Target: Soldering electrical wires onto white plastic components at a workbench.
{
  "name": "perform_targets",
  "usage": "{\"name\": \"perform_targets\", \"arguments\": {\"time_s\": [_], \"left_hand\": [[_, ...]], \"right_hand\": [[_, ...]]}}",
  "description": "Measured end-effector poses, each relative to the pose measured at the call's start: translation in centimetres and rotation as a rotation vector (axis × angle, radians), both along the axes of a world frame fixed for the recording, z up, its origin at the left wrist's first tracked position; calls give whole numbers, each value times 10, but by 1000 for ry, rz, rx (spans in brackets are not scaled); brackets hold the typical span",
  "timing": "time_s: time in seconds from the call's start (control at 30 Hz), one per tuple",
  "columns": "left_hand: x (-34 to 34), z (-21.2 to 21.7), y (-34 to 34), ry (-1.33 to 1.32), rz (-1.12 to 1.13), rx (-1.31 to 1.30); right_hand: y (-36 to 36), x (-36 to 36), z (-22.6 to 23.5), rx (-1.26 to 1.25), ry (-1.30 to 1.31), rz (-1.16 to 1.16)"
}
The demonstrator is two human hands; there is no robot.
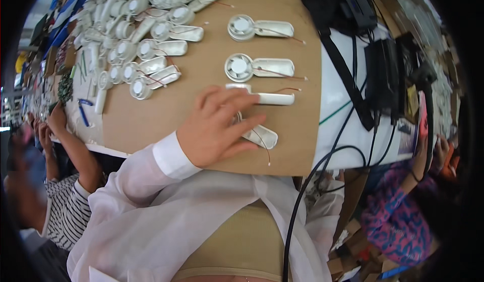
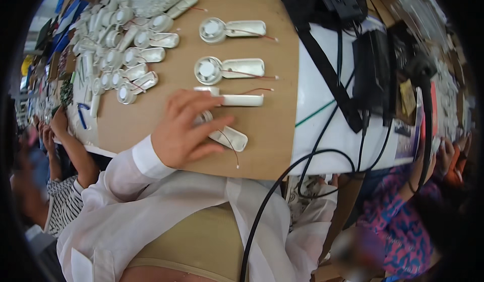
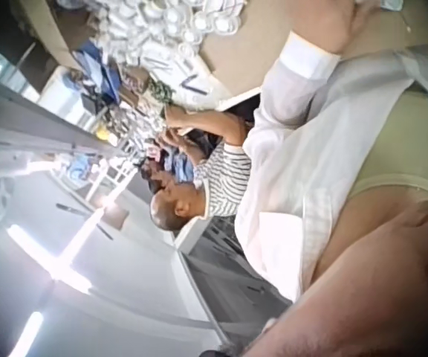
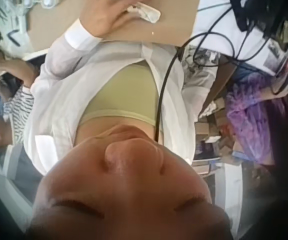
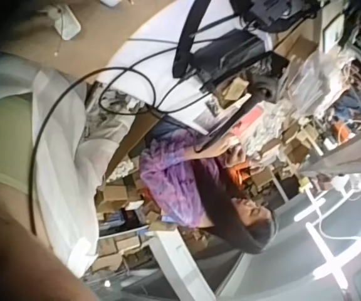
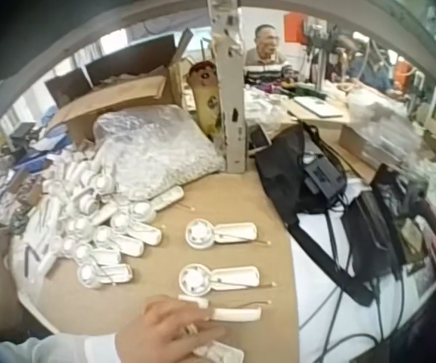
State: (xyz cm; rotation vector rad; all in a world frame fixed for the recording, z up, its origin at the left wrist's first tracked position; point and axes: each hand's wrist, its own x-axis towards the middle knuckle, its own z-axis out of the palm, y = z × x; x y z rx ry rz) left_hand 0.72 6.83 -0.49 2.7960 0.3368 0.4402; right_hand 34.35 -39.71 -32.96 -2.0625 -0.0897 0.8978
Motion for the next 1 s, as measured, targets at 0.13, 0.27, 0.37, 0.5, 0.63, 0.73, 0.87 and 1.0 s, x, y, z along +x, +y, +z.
{"name": "perform_targets", "arguments": {"time_s": [0.13, 0.27, 0.37, 0.5, 0.63, 0.73, 0.87, 1.0], "left_hand": [[9, -7, 5, -75, 98, -138], [15, 1, 19, -150, 169, -183], [6, -8, 21, -94, 114, -61], [0, -9, 18, -162, 33, -80], [0, -9, 15, -155, -85, -63], [2, -9, 5, -127, -138, -27], [8, -6, 9, -52, -249, -10], [24, 3, 38, -172, -234, -68]], "right_hand": [[-54, -27, 13, -80, -88, -38], [-34, -12, 31, -10, -200, -55], [-21, -18, 63, 122, -226, -59], [-47, -56, 111, 178, -150, -98], [-63, -75, 152, 212, -91, -254], [-63, -86, 202, 214, -193, -107], [-132, -96, 247, -21, -620, 243], [-64, -118, 368, 502, -500, 198]]}}
